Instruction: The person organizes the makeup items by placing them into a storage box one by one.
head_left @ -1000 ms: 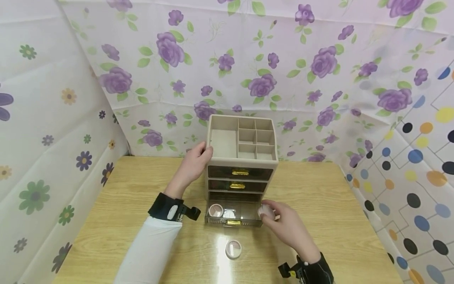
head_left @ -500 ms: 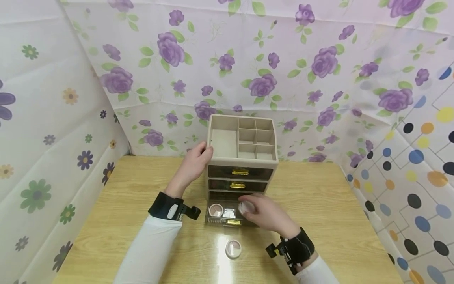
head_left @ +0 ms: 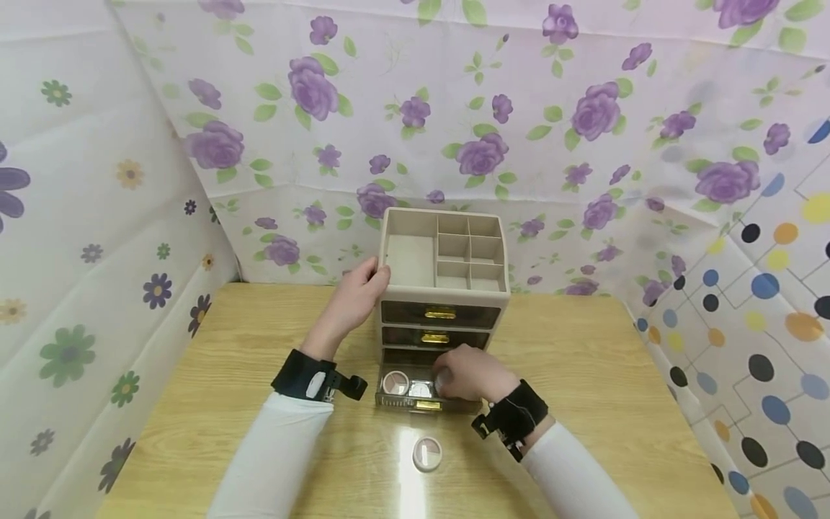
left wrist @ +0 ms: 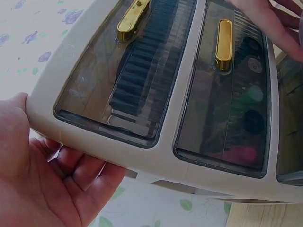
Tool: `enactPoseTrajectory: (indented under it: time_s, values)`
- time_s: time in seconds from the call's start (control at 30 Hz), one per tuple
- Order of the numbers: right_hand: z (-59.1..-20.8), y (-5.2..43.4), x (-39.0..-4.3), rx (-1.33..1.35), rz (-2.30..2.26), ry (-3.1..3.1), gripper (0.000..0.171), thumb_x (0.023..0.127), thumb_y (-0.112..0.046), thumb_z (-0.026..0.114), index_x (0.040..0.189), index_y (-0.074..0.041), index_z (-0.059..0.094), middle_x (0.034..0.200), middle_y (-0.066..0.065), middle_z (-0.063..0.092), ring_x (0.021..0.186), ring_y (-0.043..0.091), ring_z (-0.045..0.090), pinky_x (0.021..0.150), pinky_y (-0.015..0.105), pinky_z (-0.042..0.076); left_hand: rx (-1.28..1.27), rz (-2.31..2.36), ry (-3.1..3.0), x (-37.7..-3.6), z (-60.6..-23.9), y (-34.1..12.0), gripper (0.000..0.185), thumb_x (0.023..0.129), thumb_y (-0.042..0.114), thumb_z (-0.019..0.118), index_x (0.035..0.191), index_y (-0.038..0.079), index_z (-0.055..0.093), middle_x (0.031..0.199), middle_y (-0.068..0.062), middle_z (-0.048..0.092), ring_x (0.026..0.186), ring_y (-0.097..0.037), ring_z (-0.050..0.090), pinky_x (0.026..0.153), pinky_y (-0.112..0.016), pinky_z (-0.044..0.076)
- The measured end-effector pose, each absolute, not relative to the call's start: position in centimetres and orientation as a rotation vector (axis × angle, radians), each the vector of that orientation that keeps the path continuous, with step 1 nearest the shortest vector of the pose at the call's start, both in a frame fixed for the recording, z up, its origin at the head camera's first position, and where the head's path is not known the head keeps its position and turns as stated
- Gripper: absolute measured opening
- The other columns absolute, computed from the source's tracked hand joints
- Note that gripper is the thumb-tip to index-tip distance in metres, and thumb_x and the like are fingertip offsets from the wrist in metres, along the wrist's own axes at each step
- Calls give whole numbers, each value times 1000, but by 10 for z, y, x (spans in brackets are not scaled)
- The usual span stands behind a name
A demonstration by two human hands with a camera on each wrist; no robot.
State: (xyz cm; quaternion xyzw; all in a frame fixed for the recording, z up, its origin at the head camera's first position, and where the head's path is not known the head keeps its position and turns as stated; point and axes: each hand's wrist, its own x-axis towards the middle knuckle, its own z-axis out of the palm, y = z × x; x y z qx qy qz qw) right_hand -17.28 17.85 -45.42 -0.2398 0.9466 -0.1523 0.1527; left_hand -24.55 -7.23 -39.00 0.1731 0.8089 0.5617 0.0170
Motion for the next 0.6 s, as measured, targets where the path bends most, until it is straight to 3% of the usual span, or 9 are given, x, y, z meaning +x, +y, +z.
enactPoseTrajectory:
  time_s: [0.17, 0.6]
  values:
    - [-456, 174, -173, -612, -413, 2722, 15, 89, -12, 73, 100, -17, 81, 88, -7, 72, 77, 14, 64, 77, 40, 58, 521, 1762, 2509, -245, -389, -72, 35, 114, 40, 43, 104, 9, 54, 79, -10, 41, 69, -27, 38, 65, -39, 35]
    - [-459, 174, -174, -569, -462, 2699, 20, 92, -15, 81, 112, -12, 81, 104, 0, 78, 88, 16, 70, 84, 42, 59, 536, 1743, 2490, -243, -388, -72, 37, 115, 42, 41, 102, 9, 51, 77, -11, 40, 64, -26, 34, 62, -39, 33]
